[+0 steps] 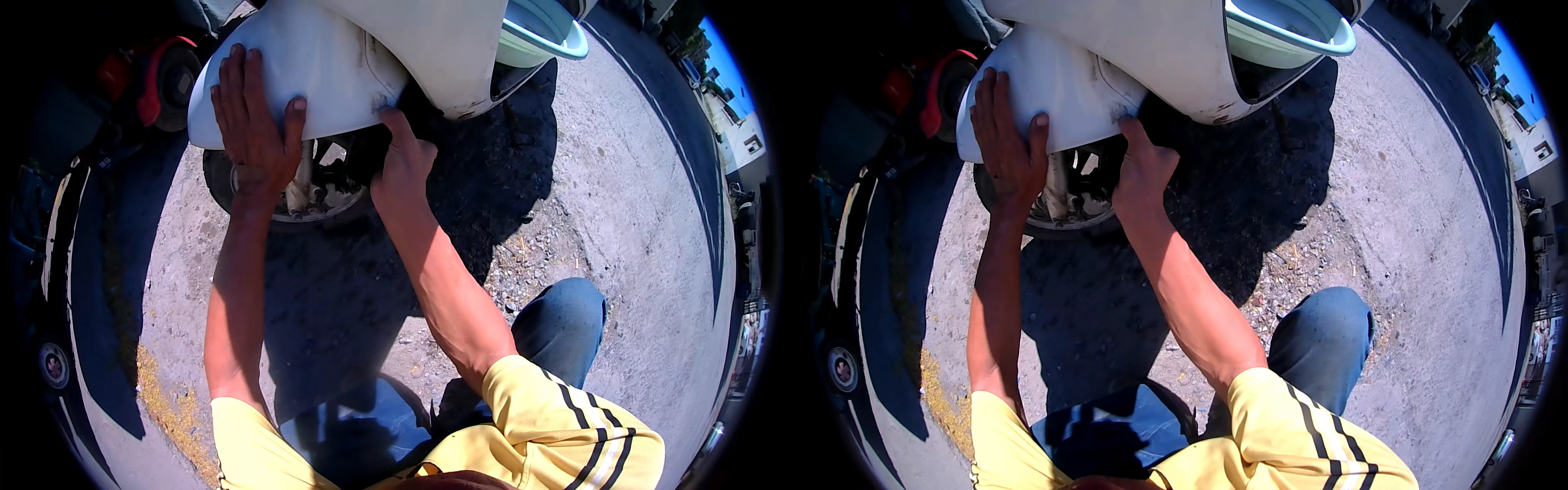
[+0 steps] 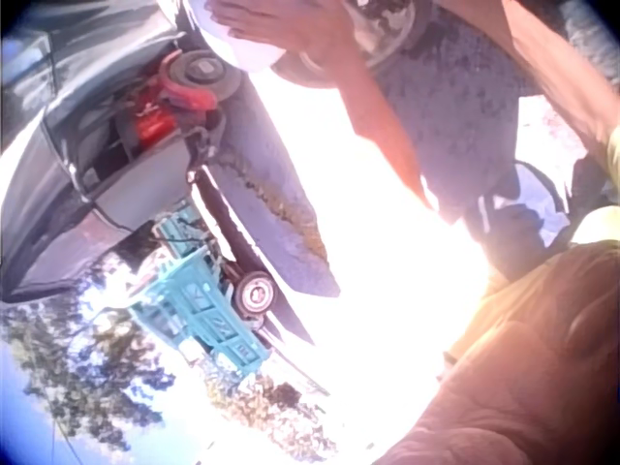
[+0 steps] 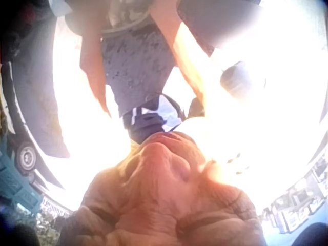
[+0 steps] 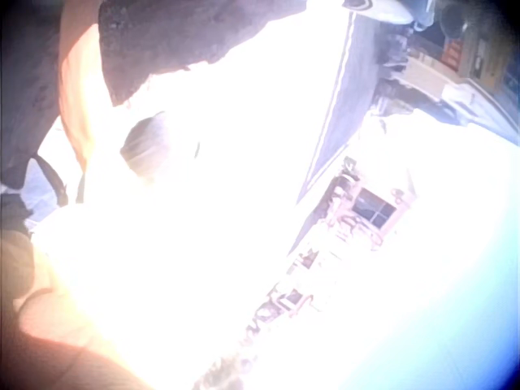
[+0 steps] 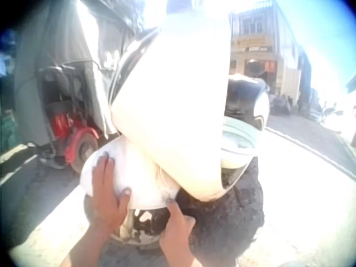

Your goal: The person kneels and wipes the front fairing and wheel area of a white scooter with a black cloth, then stands to wipe the seat and handlebars. They open the seat to wipe the storage compartment interior before closing it.

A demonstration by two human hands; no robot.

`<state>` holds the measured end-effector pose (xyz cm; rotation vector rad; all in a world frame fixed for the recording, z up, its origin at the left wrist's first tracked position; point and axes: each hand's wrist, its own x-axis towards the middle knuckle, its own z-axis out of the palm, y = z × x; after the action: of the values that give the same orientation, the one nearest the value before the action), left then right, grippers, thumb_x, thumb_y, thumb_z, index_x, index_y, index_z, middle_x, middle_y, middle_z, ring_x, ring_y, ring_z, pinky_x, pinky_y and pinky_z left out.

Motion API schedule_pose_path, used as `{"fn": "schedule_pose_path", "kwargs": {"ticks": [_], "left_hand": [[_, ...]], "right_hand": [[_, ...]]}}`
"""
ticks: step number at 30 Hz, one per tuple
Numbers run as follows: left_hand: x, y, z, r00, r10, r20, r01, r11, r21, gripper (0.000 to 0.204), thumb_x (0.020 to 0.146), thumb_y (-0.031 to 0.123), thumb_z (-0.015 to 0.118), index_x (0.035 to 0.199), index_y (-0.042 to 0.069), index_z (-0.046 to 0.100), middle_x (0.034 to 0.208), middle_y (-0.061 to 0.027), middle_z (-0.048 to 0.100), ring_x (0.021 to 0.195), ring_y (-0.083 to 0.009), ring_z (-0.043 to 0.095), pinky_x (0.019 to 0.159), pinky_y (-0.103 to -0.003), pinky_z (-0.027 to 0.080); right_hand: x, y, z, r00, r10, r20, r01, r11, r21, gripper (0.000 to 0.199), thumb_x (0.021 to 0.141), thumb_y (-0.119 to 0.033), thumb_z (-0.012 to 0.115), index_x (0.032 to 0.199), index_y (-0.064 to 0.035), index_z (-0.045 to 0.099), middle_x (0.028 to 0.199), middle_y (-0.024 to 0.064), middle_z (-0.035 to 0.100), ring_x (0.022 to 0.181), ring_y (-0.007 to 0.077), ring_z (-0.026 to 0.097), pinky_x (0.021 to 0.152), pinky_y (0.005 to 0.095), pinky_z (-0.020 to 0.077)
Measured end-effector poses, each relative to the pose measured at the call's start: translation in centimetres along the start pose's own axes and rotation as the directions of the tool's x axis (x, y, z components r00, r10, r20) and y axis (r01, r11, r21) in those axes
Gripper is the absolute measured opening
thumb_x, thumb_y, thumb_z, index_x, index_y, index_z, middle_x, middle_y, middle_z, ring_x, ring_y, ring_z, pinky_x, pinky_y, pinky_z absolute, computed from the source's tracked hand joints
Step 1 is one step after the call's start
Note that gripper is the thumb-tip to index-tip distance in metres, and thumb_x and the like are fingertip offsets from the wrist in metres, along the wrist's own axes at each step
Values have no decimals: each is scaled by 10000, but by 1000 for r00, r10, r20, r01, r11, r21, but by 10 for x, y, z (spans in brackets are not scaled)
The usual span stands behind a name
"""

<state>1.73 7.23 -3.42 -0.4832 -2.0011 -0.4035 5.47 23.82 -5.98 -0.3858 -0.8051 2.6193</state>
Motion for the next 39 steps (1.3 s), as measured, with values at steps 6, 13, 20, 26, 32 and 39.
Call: {"fn": "schedule_pose_path", "kwargs": {"ticks": [6,13,20,26,32,39], "left_hand": [[-1,3,-6,1000,-5,28,5,1000,-3,711,1046,392,563,1599,-1,353,1655,-256,348,1543,-455,313,1250,-627,199],[0,3,-5,1000,-8,22,8,1000,-21,689,1062,380,551,1601,-1,353,1662,-266,336,1546,-469,298,1258,-621,185],[0,2,-8,997,-34,65,36,999,-27,744,1026,380,605,1612,16,327,1678,-240,312,1562,-446,278,1269,-616,172],[-3,-1,-15,996,-37,82,44,996,-77,709,1041,334,583,1619,14,324,1688,-237,309,1572,-442,270,1273,-611,158],[-2,-3,-11,998,-10,61,11,1000,-13,680,1053,293,556,1622,8,317,1694,-243,298,1581,-443,255,1273,-608,154],[-5,-6,-8,997,-27,66,29,999,-28,705,1056,373,545,1620,16,318,1687,-239,310,1571,-457,259,1260,-623,175]], "right_hand": [[-3,-4,3,1000,17,2,-17,999,-27,242,844,-75,828,718,31,651,803,4,605,741,106,577,733,318,493],[-8,1,-14,989,-20,-145,12,999,-51,155,941,-66,760,1022,63,730,966,41,694,852,127,625,817,304,516],[-51,-2,-30,830,-373,414,530,758,-380,230,1050,-154,664,1185,31,680,1240,164,695,1138,283,652,1033,390,488],[4,7,-17,310,-339,888,930,-84,-357,502,955,-233,713,1343,58,581,1492,350,464,1421,586,377,1216,663,236],[-9,15,-27,410,-340,846,884,-78,-460,818,952,-346,712,1582,46,369,1686,341,230,1525,610,207,1228,694,169],[-7,8,-54,511,-188,839,839,-105,-534,613,1001,-431,655,1405,24,578,1683,360,213,1521,619,205,1212,722,157]]}}
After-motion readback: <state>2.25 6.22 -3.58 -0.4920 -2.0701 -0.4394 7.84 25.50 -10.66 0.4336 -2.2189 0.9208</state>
